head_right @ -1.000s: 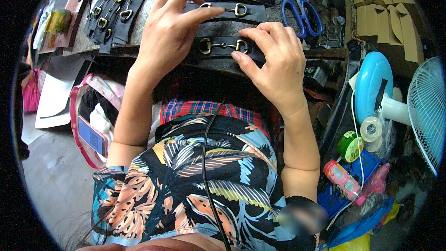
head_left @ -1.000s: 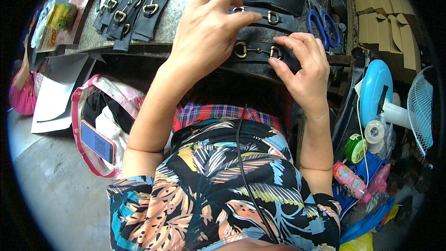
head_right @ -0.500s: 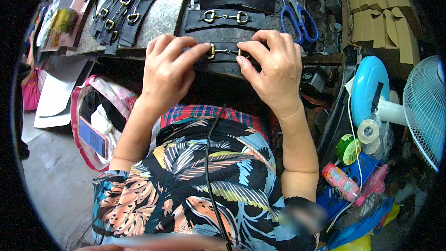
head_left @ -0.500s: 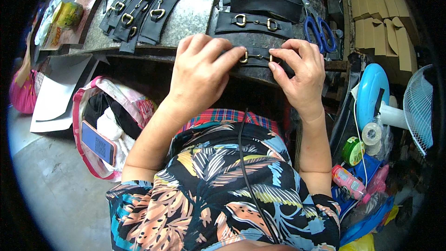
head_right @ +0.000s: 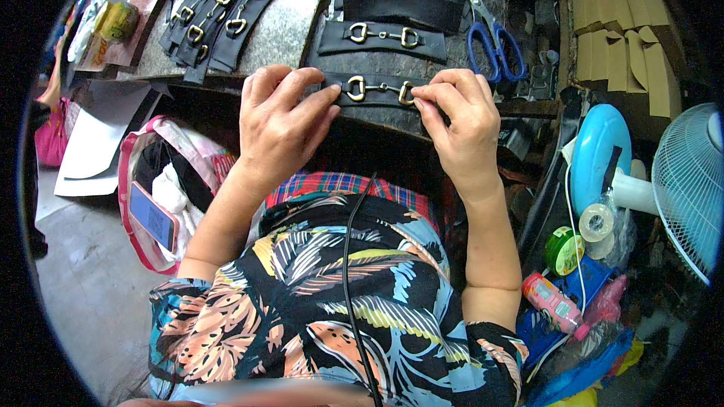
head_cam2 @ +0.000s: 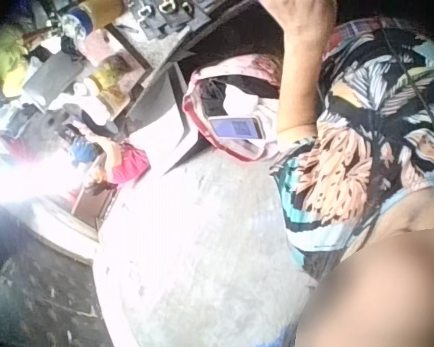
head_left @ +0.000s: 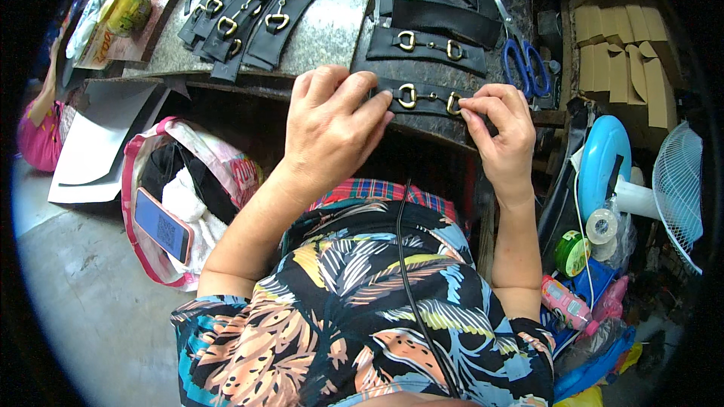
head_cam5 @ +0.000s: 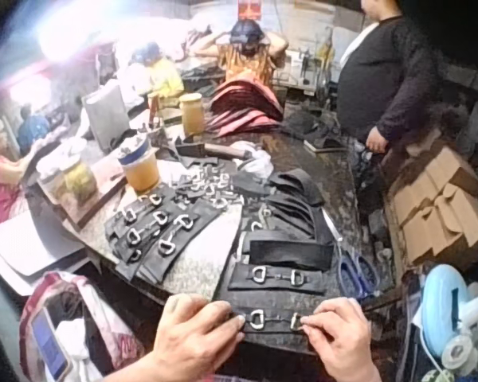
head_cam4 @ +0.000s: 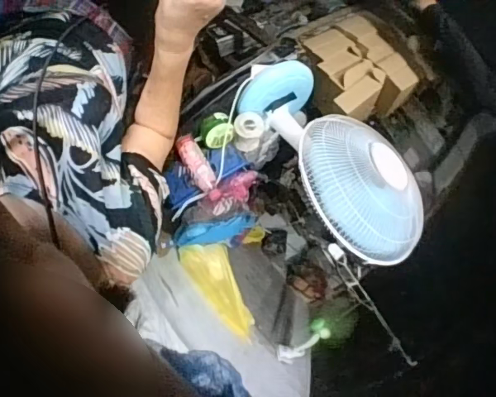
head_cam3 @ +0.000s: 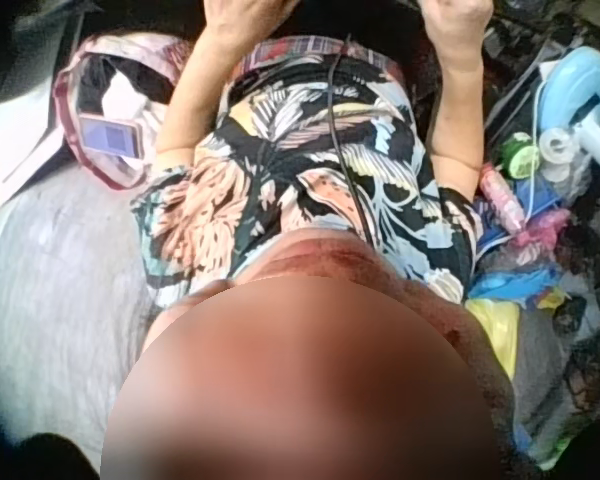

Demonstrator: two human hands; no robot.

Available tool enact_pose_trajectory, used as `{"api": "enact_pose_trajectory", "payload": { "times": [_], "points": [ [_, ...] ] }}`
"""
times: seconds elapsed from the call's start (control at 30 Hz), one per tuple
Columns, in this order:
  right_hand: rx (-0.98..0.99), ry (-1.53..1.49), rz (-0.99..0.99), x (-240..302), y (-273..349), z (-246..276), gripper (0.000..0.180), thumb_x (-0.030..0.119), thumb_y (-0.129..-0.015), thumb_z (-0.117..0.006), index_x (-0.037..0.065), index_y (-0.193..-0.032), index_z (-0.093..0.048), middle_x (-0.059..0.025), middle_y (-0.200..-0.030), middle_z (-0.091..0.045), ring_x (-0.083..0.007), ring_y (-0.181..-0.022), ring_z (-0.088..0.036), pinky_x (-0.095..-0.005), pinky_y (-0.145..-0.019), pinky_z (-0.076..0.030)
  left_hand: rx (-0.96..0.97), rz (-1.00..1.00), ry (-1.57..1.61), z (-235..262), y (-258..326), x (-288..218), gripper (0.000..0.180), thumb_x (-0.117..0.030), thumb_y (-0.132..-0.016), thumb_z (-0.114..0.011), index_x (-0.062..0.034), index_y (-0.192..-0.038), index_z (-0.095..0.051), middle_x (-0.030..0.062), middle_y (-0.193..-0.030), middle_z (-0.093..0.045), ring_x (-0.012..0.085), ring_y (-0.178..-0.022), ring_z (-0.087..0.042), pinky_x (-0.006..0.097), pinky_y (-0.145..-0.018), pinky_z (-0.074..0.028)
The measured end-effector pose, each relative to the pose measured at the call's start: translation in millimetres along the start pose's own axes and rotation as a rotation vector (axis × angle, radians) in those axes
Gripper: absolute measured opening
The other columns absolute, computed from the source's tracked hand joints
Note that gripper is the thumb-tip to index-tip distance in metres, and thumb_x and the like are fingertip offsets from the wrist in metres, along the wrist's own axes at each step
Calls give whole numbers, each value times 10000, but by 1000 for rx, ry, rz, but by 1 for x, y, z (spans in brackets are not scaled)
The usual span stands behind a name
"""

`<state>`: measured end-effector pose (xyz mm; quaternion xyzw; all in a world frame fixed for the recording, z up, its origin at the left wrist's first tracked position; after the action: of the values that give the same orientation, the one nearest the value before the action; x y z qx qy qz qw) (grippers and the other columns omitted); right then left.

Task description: The person assembles black leather straps with brass D-rings and small metal chains. They thread the chain through the D-rings, trim excess strap with scissors, and arrange the finished straps on the workbench.

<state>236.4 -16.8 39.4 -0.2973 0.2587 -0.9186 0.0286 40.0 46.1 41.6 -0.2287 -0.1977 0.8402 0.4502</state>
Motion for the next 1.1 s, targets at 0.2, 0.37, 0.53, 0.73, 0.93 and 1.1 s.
{"api": "enact_pose_trajectory", "payload": {
  "times": [0.2, 0.37, 0.53, 0.73, 0.93, 1.1],
  "points": [
    [53, 141, -52, 4, -2, 0, 257, 107, -793, -811, 25, -1008, -698, -128, -1028, -625, -325, -950, -627, -414, -848, -515, 54, 2, 49, -10, -20, -3, 424, -179, -745, -791, -108, -1145, -669, 33, -1115, -676, 247, -1003, -588, 416, -898, -452],
    [109, 52, -106, -4, -6, 9, 234, 58, -789, -798, 22, -992, -689, -104, -993, -655, -285, -931, -646, -375, -818, -513, 87, 29, 114, -8, -28, -3, 403, -120, -735, -797, -126, -1122, -685, 38, -1033, -635, 274, -980, -580, 408, -868, -454],
    [116, -181, -243, -15, -8, 8, 137, -29, -878, -698, -19, -1015, -699, -91, -942, -693, -190, -883, -661, -291, -814, -501, 119, 29, 206, -4, -33, 6, 313, -127, -762, -801, -148, -1058, -701, 31, -918, -627, 273, -919, -579, 414, -806, -448],
    [67, 5, -124, -13, -26, 12, 165, -27, -881, -689, -2, -1043, -712, -111, -927, -697, -239, -868, -664, -324, -804, -506, 89, 69, 206, -10, -45, 18, 292, -106, -776, -786, -110, -1060, -714, 60, -885, -630, 296, -900, -579, 419, -818, -486],
    [94, 384, -2, -7, -49, 0, 296, 142, -840, -767, 93, -1129, -724, -78, -1082, -653, -294, -997, -605, -418, -864, -508, 81, 52, 8, -25, -60, 18, 358, -157, -775, -794, -126, -1120, -705, 54, -1093, -651, 279, -1032, -588, 420, -890, -477],
    [176, 403, -19, -5, -50, -5, 430, 175, -818, -798, 72, -1227, -710, -90, -1111, -657, -296, -1017, -608, -412, -895, -506, 151, 49, -18, -33, -59, 16, 413, -226, -792, -790, -117, -1170, -664, 58, -1174, -651, 269, -1104, -582, 428, -928, -433]
  ]
}}
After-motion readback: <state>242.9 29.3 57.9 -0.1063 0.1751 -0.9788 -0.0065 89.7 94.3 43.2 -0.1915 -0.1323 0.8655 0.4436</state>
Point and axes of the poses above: each hand's wrist, its own y-axis away from the middle knuckle, its own z-axis out of the back of the hand, x = y × z, the point moved 8 cm from there along -y, towards the middle knuckle
